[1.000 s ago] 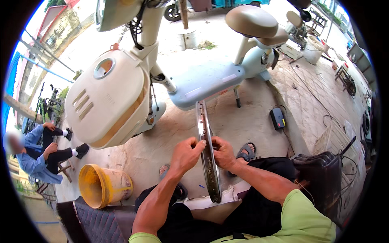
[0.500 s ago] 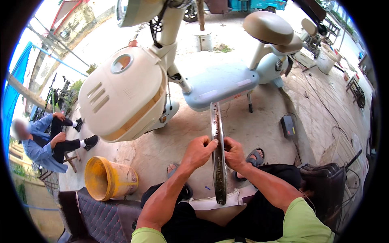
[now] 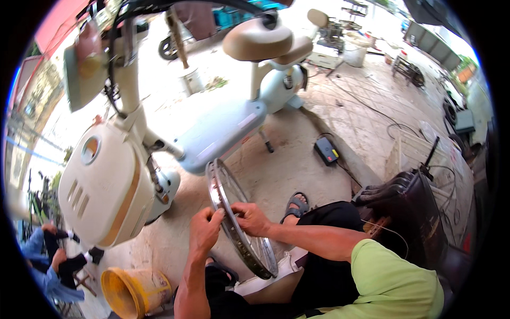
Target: The person sits and works on a bicycle wheel rim, repeatedly pressing and adjusting small metal components along the rim's edge with both hands. The person rotates the rim to access different sections while maintaining a seated position.
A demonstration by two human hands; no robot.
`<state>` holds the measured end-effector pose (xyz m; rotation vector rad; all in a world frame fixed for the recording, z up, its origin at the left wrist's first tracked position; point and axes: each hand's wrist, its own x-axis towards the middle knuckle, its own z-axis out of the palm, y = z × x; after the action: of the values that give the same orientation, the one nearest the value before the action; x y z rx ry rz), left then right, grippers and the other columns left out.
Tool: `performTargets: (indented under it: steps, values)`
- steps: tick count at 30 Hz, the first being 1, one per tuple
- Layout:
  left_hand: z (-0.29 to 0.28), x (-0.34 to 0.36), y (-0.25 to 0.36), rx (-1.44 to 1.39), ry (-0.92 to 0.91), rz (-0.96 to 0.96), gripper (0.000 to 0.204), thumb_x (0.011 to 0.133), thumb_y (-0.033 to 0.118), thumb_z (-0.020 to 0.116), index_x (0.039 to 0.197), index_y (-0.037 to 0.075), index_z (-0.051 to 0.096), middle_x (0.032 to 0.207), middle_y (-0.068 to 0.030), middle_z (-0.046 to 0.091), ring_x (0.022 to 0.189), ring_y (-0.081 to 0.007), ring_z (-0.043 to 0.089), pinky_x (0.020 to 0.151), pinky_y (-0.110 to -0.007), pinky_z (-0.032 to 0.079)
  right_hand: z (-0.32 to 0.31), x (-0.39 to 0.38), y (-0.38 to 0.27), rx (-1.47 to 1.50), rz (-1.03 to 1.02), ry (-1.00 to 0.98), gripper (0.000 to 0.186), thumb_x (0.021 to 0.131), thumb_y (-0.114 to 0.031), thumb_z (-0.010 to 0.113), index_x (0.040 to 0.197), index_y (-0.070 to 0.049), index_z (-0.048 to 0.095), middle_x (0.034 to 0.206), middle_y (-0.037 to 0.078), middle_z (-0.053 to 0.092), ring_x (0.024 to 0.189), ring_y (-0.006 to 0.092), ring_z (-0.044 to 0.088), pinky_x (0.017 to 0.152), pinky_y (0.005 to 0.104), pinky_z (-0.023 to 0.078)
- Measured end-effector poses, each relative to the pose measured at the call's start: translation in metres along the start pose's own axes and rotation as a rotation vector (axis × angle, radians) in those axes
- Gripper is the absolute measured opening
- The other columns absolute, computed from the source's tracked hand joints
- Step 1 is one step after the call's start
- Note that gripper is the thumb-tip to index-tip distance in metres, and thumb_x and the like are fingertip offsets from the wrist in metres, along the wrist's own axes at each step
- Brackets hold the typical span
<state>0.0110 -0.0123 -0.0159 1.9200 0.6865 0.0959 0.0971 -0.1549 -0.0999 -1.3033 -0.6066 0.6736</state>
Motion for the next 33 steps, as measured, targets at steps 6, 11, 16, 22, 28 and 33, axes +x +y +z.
performTargets:
  steps: [6,11,16,22,28,33]
  values:
    - [0.0,-0.001,-0.015,-0.123,0.005,-0.002,0.036,0.094,0.022,0.066,0.068,0.001,0.055,0.061,-0.0003,0.051,0.057,-0.0093,0.045,0.052,-0.029,0.037,0.004,0.005,-0.008,-0.101,-0.014,-0.014,0.03,0.089,-0.021,0.074,0.108,0.001,0.064,0.092,0.012,0.07,0.086,0.0157,0.066,0.078,0.0308,0.053]
    - [0.006,0.001,-0.013,-0.227,-0.016,-0.004,0.037,0.096,0.018,0.064,0.066,0.005,0.048,0.062,0.003,0.046,0.057,-0.0057,0.038,0.051,-0.026,0.031,-0.005,0.0,-0.01,-0.159,-0.112,-0.006,0.032,0.092,-0.022,0.071,0.111,0.002,0.065,0.095,0.016,0.072,0.083,0.0174,0.067,0.075,0.0323,0.053]
    - [0.006,0.001,-0.013,-0.223,-0.018,-0.001,0.035,0.096,0.018,0.065,0.067,0.004,0.052,0.062,0.0024,0.049,0.057,-0.0061,0.041,0.051,-0.026,0.033,-0.003,0.001,-0.008,-0.182,-0.141,-0.001,0.031,0.09,-0.02,0.072,0.111,0.002,0.064,0.095,0.015,0.072,0.084,0.0181,0.067,0.076,0.0325,0.053]
    - [0.004,-0.001,-0.013,-0.18,-0.012,0.005,0.034,0.095,0.019,0.066,0.068,0.002,0.055,0.062,0.0012,0.052,0.057,-0.0069,0.044,0.052,-0.027,0.036,-0.001,0.003,-0.01,0.005,-0.031,-0.018,0.027,0.09,-0.015,0.072,0.108,0.002,0.063,0.094,0.014,0.072,0.086,0.0166,0.067,0.079,0.0308,0.053]
    - [0.002,0.0,-0.008,-0.072,0.017,-0.032,0.036,0.093,0.026,0.067,0.07,-0.001,0.06,0.062,-0.0029,0.056,0.058,-0.0097,0.05,0.054,-0.029,0.041,-0.004,0.003,-0.008,-0.165,-0.082,-0.014,0.026,0.092,-0.016,0.069,0.111,0.001,0.067,0.097,0.015,0.073,0.086,0.0147,0.068,0.079,0.0303,0.054]
    - [0.0,0.003,-0.015,-0.129,-0.022,-0.011,0.037,0.094,0.027,0.067,0.07,0.0,0.059,0.062,-0.0017,0.056,0.058,-0.009,0.049,0.053,-0.029,0.041,-0.001,0.003,-0.009,0.081,0.024,-0.034,0.03,0.091,-0.014,0.074,0.113,0.002,0.063,0.099,0.007,0.07,0.089,0.0123,0.066,0.079,0.0279,0.055]
